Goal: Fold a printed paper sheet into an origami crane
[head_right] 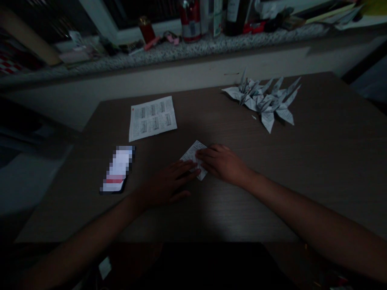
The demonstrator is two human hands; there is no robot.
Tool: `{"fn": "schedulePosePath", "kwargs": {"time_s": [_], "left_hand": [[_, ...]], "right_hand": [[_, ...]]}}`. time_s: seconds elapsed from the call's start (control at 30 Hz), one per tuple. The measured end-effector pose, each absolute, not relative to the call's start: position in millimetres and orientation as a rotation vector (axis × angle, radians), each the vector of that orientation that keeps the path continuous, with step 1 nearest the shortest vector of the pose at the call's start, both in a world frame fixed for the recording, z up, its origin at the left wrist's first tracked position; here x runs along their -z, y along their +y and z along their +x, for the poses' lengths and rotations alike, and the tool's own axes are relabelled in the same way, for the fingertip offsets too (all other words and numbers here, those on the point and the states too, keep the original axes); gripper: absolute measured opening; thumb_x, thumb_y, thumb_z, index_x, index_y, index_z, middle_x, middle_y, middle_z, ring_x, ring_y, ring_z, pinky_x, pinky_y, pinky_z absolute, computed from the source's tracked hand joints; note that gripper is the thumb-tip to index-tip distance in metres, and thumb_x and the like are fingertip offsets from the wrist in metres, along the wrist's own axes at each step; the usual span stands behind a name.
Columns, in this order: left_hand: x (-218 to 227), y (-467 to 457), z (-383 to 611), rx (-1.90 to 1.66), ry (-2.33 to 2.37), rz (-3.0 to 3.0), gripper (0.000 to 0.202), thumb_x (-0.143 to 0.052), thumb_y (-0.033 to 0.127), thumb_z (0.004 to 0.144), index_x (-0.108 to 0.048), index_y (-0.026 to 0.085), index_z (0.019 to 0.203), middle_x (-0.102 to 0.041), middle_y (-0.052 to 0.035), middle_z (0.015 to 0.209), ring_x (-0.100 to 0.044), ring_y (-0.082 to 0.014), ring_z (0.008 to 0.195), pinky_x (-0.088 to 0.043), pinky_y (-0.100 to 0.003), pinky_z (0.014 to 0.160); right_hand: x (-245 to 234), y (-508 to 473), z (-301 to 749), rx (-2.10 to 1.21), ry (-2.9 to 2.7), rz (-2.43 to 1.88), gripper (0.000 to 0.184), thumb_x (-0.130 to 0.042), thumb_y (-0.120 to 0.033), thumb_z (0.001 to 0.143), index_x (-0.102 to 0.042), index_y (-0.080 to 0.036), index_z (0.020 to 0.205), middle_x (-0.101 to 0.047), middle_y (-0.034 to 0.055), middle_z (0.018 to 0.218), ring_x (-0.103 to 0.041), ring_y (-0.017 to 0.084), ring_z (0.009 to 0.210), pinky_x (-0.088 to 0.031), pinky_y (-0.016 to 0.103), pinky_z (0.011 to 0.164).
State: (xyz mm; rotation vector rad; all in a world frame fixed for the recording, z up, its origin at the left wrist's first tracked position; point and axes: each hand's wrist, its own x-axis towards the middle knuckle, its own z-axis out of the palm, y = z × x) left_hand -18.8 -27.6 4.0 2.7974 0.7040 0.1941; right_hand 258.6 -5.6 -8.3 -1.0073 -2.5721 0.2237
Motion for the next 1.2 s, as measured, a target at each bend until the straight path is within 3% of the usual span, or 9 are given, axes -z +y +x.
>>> {"fn": "schedulePosePath", "kwargs": {"time_s": [0.13,0.4,0.6,0.8,1.03,1.2], "left_hand": [[-2.5,-28.4,-19.5,-0.175,0.674,2.773,0.064,-0.047,0.052,0.106,-0.035,0.020,0.161,-0.038,-0.0137,0.166,-0.035,-0.0314,0.155,-0.035,-0.053,0.125],[-2.8,-31.3,-17.3,-0.145,0.665,2.829,0.064,-0.047,0.055,0.106,-0.036,0.025,0.161,-0.033,-0.0142,0.168,-0.033,-0.0330,0.155,-0.034,-0.054,0.124],[-3.3,-32.0,-15.7,-0.182,0.623,2.834,0.065,-0.046,0.056,0.106,-0.036,0.022,0.161,-0.038,-0.0123,0.166,-0.031,-0.0313,0.156,-0.032,-0.053,0.126],[-2.5,-40.8,-11.5,-0.148,0.683,2.794,0.072,-0.045,0.060,0.105,-0.031,0.020,0.162,-0.035,-0.0149,0.167,-0.028,-0.0310,0.158,-0.035,-0.050,0.125],[-3.1,-56.9,-2.7,-0.120,0.725,2.814,0.076,-0.045,0.060,0.104,-0.031,0.011,0.160,-0.028,-0.0254,0.167,-0.018,-0.0367,0.159,-0.028,-0.053,0.127],[-3.9,-54.1,-8.5,-0.164,0.676,2.775,0.066,-0.048,0.055,0.105,-0.035,0.019,0.160,-0.024,-0.0209,0.170,-0.019,-0.0342,0.160,-0.030,-0.055,0.126]], "right_hand": [[10.3,-5.3,258.0,-0.179,-2.576,-1.004,0.037,-0.050,-0.028,0.105,-0.065,-0.020,0.139,-0.067,0.0111,0.141,-0.060,0.032,0.121,-0.050,0.050,0.096],[11.5,-8.2,257.4,-0.072,-2.626,-1.002,0.038,-0.048,-0.022,0.105,-0.063,-0.017,0.140,-0.065,0.0132,0.143,-0.062,0.031,0.118,-0.051,0.049,0.093],[11.6,-8.5,257.4,-0.076,-2.627,-1.010,0.040,-0.050,-0.022,0.105,-0.062,-0.017,0.142,-0.065,0.0133,0.144,-0.060,0.032,0.121,-0.050,0.049,0.095],[12.0,-8.7,258.1,-0.106,-2.617,-1.027,0.041,-0.053,-0.023,0.104,-0.062,-0.020,0.143,-0.065,0.0123,0.144,-0.060,0.033,0.121,-0.050,0.049,0.094],[13.4,-8.4,257.9,-0.081,-2.633,-1.033,0.039,-0.050,-0.025,0.105,-0.063,-0.018,0.141,-0.064,0.0118,0.145,-0.059,0.033,0.120,-0.050,0.049,0.092],[15.8,-7.2,258.7,-0.087,-2.617,-1.024,0.039,-0.051,-0.026,0.105,-0.063,-0.020,0.141,-0.064,0.0115,0.144,-0.059,0.033,0.120,-0.050,0.049,0.092]]}}
